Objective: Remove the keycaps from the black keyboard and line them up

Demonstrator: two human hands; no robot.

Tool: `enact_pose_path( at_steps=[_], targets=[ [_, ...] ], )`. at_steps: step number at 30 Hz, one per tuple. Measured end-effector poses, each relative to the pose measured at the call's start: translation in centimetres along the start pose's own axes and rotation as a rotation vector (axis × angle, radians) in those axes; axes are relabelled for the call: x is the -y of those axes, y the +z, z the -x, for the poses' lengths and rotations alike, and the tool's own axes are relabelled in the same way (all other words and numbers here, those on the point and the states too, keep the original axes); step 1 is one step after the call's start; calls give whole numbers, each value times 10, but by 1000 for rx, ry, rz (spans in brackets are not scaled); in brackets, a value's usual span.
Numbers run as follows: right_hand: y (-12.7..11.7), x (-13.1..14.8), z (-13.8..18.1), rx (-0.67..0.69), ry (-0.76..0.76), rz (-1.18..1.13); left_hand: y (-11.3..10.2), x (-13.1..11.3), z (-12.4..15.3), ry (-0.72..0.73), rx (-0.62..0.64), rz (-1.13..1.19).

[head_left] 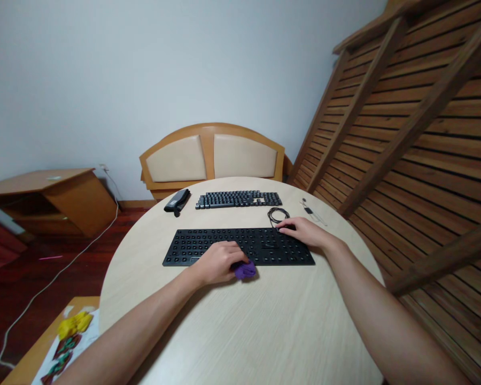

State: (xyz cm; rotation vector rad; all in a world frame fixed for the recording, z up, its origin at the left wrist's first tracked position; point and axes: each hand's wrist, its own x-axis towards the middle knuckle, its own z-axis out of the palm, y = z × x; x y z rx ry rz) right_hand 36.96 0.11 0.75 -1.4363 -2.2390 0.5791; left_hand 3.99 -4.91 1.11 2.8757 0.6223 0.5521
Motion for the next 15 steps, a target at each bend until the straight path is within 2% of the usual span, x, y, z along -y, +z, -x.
enact_pose_path(
  at_steps=[3, 10, 15],
  targets=[
    [0, 0, 0, 4, 1, -8, 4, -1, 0, 6, 11, 36],
    [0, -2, -1, 8, -3, -19, 23, -10, -8, 29, -111, -80],
    [1, 1, -1, -6, -14, -24, 34, -20, -25, 46, -71, -186]
  ],
)
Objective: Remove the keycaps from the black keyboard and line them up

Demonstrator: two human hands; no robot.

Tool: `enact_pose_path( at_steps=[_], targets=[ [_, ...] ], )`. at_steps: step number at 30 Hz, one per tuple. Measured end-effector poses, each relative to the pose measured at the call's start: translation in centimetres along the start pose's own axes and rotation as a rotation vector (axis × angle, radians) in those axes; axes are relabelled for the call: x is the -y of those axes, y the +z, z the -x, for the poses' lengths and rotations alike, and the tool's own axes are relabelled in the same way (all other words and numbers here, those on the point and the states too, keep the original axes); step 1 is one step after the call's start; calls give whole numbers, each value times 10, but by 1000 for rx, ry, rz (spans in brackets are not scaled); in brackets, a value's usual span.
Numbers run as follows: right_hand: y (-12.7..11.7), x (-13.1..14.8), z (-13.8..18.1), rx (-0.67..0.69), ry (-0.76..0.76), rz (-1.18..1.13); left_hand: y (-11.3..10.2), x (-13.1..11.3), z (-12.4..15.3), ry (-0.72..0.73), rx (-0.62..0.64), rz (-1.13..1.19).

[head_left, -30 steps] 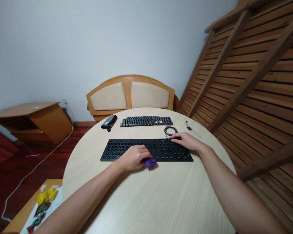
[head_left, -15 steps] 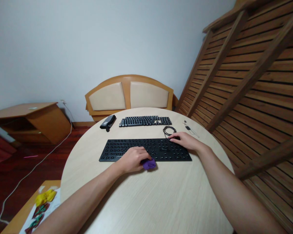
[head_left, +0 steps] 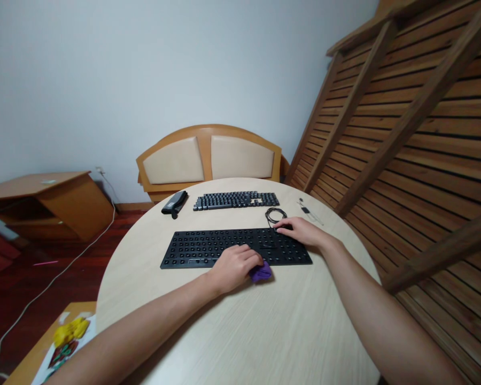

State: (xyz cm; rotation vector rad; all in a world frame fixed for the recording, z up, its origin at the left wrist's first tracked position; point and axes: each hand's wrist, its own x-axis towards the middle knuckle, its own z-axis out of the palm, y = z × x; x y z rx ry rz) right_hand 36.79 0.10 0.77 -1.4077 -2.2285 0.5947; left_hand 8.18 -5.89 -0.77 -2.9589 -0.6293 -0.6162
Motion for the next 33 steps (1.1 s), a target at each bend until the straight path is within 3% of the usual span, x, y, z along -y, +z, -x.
enact_pose_path(
  at_steps=[15, 19, 33],
  targets=[
    [5, -7, -2, -9, -20, -36, 21, -34, -65, 104, 31, -133],
    [5, -7, -2, -10, -11, -51, 19, -38, -64, 121, 60, -172],
    [4, -10, -2, -5, -30, -34, -5, -25, -25, -81, 164, -102]
  ],
)
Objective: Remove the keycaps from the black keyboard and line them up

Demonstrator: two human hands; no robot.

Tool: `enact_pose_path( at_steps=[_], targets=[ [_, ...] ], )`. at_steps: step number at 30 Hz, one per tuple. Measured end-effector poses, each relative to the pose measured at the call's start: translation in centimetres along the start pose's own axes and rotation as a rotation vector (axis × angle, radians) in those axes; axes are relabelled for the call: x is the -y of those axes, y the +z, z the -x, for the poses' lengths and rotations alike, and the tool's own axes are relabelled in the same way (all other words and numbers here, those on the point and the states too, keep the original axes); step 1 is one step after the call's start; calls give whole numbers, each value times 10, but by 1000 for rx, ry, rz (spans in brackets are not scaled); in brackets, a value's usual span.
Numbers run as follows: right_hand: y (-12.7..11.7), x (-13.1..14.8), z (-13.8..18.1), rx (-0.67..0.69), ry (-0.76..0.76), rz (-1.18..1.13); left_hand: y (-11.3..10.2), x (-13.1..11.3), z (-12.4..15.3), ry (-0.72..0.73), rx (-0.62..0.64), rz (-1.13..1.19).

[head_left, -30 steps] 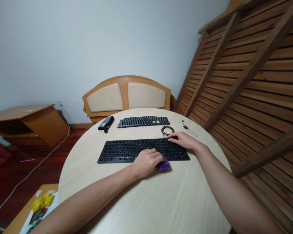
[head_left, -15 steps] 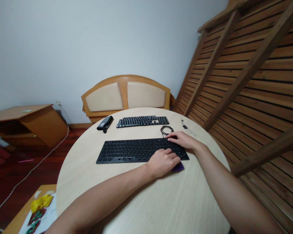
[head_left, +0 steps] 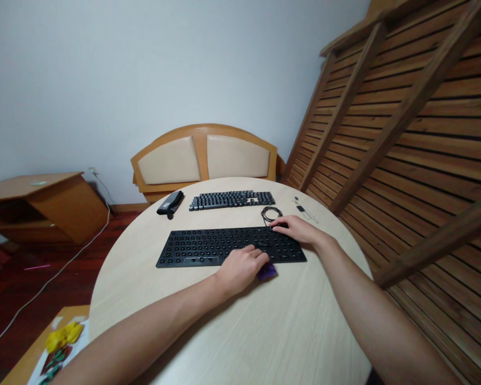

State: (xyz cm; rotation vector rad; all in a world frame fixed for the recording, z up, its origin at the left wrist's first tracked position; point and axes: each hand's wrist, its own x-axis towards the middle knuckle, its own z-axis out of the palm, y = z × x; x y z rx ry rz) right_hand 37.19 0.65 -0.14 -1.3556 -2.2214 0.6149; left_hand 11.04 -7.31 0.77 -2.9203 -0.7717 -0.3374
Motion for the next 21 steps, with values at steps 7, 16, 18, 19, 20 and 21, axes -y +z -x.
enact_pose_path(
  at_steps=[7, 16, 18, 19, 20, 21],
  targets=[
    [0, 0, 0, 1, 6, 3, -8, 21, 35, -105, 23, 22],
    [-3, 1, -1, 14, -5, 40, -18, 54, 93, -264, -8, 25],
    [-3, 0, -1, 18, -7, 46, -21, 61, 107, -337, -24, 33],
    [-3, 0, -1, 21, -7, 47, -22, 65, 113, -366, -28, 44],
    [-3, 0, -1, 24, -5, 47, -24, 69, 120, -382, -23, 54],
    [-3, 0, -1, 24, -5, 47, -26, 74, 126, -386, -16, 58]
  ],
)
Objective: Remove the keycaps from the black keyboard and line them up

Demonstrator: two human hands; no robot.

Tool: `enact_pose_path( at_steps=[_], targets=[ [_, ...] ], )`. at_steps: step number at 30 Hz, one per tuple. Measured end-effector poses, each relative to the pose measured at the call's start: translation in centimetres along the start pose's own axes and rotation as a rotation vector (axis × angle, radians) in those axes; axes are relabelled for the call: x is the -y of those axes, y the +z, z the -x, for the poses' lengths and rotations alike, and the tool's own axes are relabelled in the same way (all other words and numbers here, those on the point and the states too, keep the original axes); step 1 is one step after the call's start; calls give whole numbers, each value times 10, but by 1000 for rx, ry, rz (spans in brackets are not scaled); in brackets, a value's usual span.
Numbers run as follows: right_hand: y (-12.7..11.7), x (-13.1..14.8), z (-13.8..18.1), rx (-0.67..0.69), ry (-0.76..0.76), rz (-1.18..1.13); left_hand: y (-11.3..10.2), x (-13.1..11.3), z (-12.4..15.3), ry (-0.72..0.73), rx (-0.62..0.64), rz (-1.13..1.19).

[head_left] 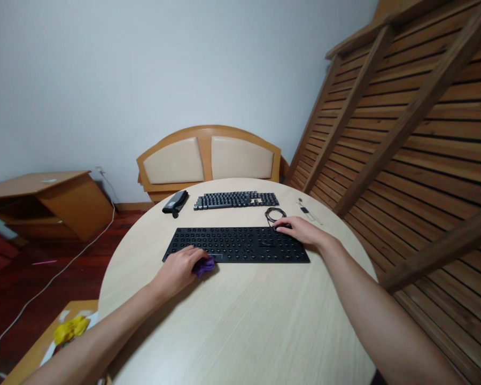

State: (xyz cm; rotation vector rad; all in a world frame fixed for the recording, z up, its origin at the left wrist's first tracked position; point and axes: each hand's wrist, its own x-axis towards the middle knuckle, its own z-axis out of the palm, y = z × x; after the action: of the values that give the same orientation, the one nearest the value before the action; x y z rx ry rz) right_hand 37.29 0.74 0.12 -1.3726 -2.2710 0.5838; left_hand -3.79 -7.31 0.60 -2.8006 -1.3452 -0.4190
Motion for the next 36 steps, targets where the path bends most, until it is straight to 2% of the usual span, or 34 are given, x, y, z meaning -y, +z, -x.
enact_pose_path(
  at_steps=[12, 17, 20, 23, 25, 31, 36],
  targets=[
    [0, 3, 0, 3, -1, -23, -35, 69, 44, -174, 110, -110],
    [0, 4, 0, -2, 3, -15, -59, 86, 42, -178, 225, -128],
    [0, 4, 0, 3, 6, -16, -70, 88, 26, -162, 193, -130],
    [-1, 4, 0, 9, 17, -17, -69, 78, -2, -99, 64, -125],
    [-1, 4, 0, 11, 20, -18, -62, 63, -26, -27, 26, -113],
    [0, 5, 1, -8, 4, -29, -27, 0, -99, 215, 14, -33],
    [2, 3, 0, -16, 8, -62, 3, -48, -141, 318, 25, 5]
  ],
)
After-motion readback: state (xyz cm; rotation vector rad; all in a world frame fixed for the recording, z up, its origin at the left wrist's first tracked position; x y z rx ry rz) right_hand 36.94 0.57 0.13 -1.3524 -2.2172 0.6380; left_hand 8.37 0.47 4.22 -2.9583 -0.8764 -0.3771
